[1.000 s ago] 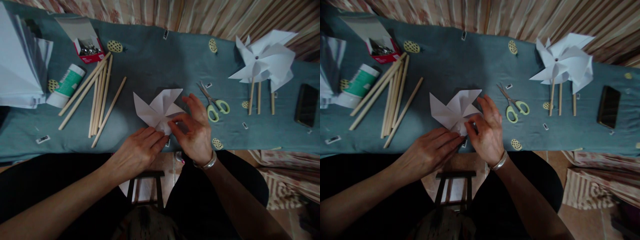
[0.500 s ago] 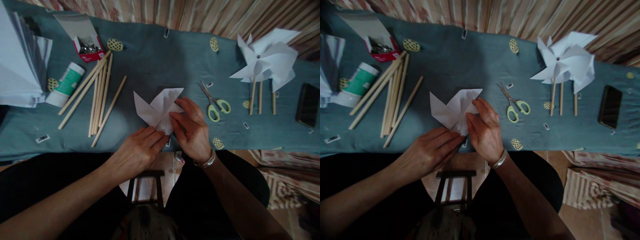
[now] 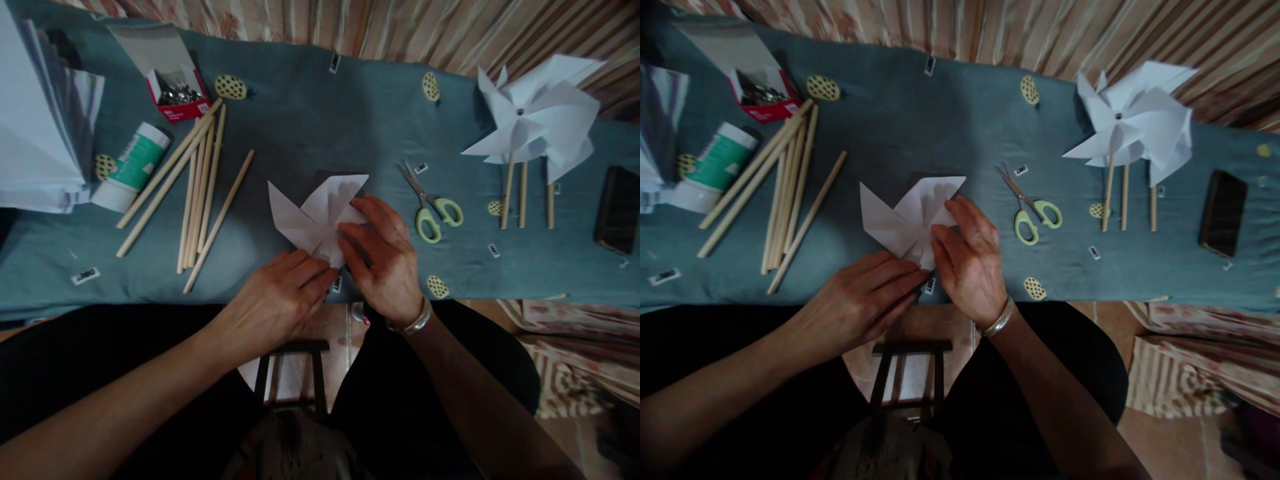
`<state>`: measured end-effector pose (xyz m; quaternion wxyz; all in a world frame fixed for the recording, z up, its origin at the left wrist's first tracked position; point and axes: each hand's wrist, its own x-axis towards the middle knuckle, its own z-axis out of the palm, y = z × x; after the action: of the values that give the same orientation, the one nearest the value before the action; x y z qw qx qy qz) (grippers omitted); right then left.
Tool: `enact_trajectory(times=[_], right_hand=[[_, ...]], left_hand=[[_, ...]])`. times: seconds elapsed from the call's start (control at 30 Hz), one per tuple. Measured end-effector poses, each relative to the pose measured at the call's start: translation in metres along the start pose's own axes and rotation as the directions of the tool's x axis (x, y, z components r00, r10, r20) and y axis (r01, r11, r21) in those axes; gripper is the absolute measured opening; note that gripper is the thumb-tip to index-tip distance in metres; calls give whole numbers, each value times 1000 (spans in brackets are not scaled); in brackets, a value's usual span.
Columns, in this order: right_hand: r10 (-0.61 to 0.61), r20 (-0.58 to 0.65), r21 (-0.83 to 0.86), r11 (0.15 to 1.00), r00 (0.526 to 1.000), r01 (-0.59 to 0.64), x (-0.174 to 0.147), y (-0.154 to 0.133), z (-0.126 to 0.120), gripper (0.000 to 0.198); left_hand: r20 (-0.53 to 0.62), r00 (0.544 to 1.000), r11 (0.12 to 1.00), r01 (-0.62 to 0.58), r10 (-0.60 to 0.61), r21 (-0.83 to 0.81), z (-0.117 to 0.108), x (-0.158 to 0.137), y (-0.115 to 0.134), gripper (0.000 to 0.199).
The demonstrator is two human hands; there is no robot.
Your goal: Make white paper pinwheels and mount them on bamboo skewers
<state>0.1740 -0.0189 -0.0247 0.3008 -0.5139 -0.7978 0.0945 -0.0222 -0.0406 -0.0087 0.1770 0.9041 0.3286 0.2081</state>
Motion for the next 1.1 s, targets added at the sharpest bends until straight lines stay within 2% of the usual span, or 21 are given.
enact_trajectory(times=[0.2, 0.7, 0.97, 1.1], right_hand=[[-64, -10, -61, 996, 998, 63, 1, 0, -1, 17], [-85, 72, -75, 993, 994, 91, -1, 2, -2, 24], [-135, 66, -114, 983, 989, 142, -1, 0, -1, 24], [-106, 82, -88, 990, 991, 113, -3, -2, 2, 25]], left_hand=[[-18, 999, 998, 34, -35, -53, 0, 2, -1, 21], [-12, 1000, 999, 26, -26, -43, 0, 1, 0, 22], [14, 999, 998, 39, -39, -44, -1, 1, 1, 22], [14, 999, 998, 45, -45, -39, -1, 2, 0, 23]])
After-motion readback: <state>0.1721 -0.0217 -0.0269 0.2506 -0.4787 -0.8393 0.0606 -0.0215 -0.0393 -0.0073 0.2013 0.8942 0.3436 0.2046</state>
